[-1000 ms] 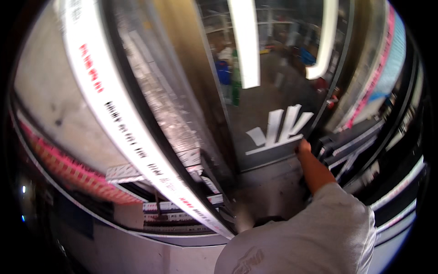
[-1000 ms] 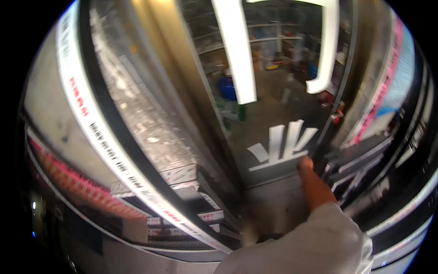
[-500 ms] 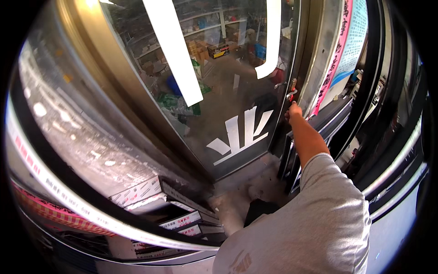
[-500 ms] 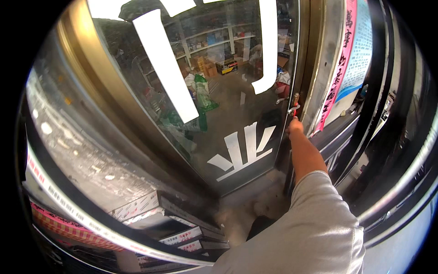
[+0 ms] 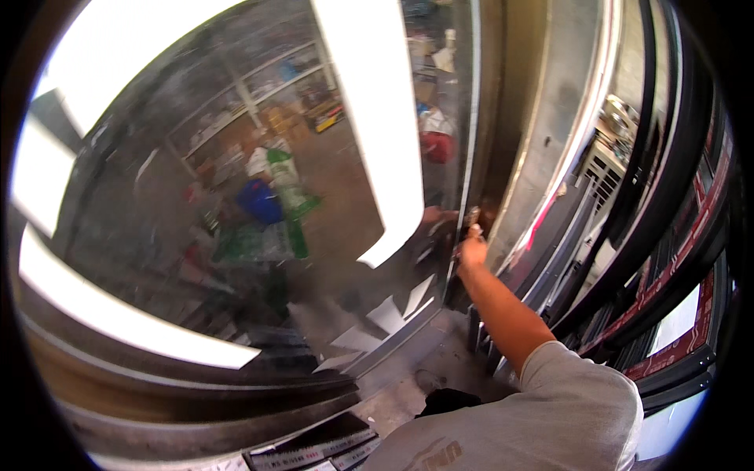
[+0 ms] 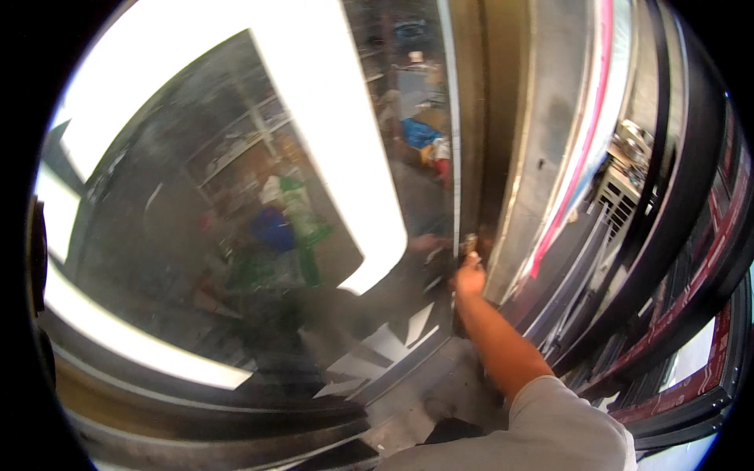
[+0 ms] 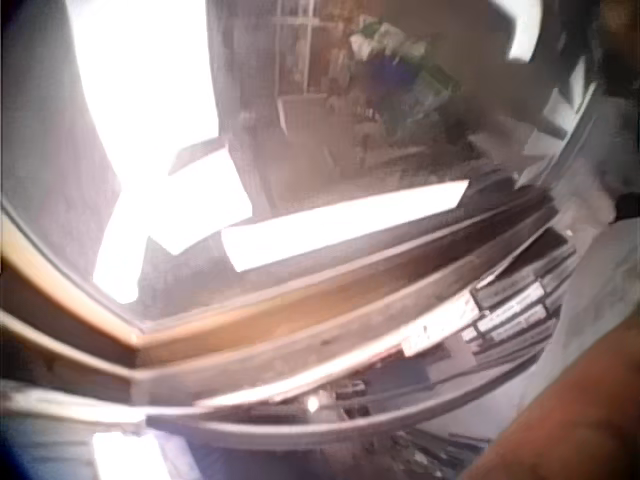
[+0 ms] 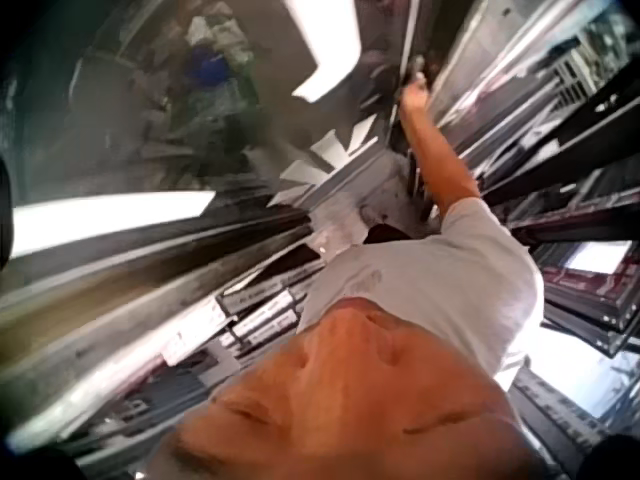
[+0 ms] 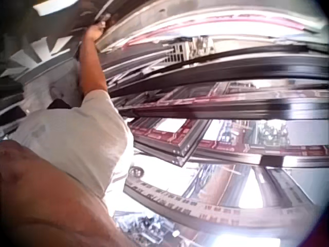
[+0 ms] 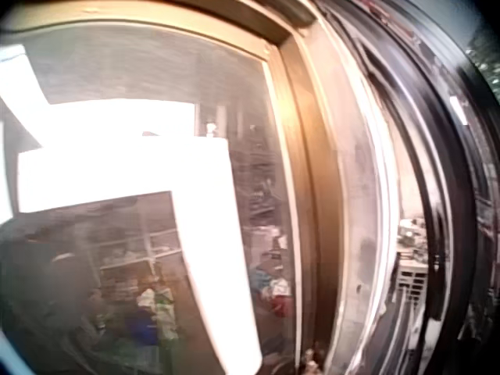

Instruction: The person measures metal frame pieces with a tape measure, marks them, and assembles them into a rectangular frame using a power drill. They then insert a glass pane into the frame and carry the completed unit to a storage area.

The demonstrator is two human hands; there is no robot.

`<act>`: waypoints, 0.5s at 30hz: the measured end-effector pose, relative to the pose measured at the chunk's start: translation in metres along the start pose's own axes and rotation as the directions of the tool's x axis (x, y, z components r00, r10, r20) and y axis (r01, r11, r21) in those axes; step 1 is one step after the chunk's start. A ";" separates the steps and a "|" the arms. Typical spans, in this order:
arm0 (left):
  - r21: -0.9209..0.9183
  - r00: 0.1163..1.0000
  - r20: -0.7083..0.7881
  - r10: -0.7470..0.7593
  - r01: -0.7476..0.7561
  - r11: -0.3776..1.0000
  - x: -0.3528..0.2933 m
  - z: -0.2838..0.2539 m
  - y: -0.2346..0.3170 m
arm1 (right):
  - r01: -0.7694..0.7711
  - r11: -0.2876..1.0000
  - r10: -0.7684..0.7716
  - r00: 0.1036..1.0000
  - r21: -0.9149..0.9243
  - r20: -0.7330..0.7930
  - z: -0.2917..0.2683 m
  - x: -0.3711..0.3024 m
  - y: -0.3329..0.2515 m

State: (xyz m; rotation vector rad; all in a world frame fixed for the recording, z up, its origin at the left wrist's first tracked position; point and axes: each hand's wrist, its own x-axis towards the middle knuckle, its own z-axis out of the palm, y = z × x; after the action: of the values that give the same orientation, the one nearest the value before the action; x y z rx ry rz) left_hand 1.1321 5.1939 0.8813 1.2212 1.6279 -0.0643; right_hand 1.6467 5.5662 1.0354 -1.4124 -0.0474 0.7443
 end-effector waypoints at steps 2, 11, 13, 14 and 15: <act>0.031 1.000 0.030 0.007 -0.007 0.999 0.012 -0.003 0.013 | 0.034 0.999 -0.036 0.998 -0.040 -0.044 0.007 -0.002 0.002; 0.466 0.788 0.151 0.597 -0.589 0.660 0.064 -0.043 0.071 | 0.523 0.782 -0.567 0.823 -0.339 -0.039 -0.002 0.011 0.024; 0.139 0.958 0.041 0.285 -0.288 0.948 0.080 -0.044 0.092 | 0.523 0.755 -0.578 0.816 -0.395 -0.023 -0.003 0.012 0.028; 0.127 0.951 0.063 0.302 -0.308 0.943 0.079 -0.048 0.106 | 0.517 0.737 -0.582 0.813 -0.435 -0.018 -0.006 0.010 0.026; 0.119 0.942 0.080 0.326 -0.334 0.935 0.080 -0.055 0.122 | 0.515 0.719 -0.589 0.808 -0.467 -0.015 -0.006 0.006 0.021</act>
State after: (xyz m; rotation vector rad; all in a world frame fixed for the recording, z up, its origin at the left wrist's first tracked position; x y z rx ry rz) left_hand 1.1883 5.3370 0.9073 1.5663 1.3640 0.0049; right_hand 1.6447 5.5635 1.0129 -1.7693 -0.5275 0.0999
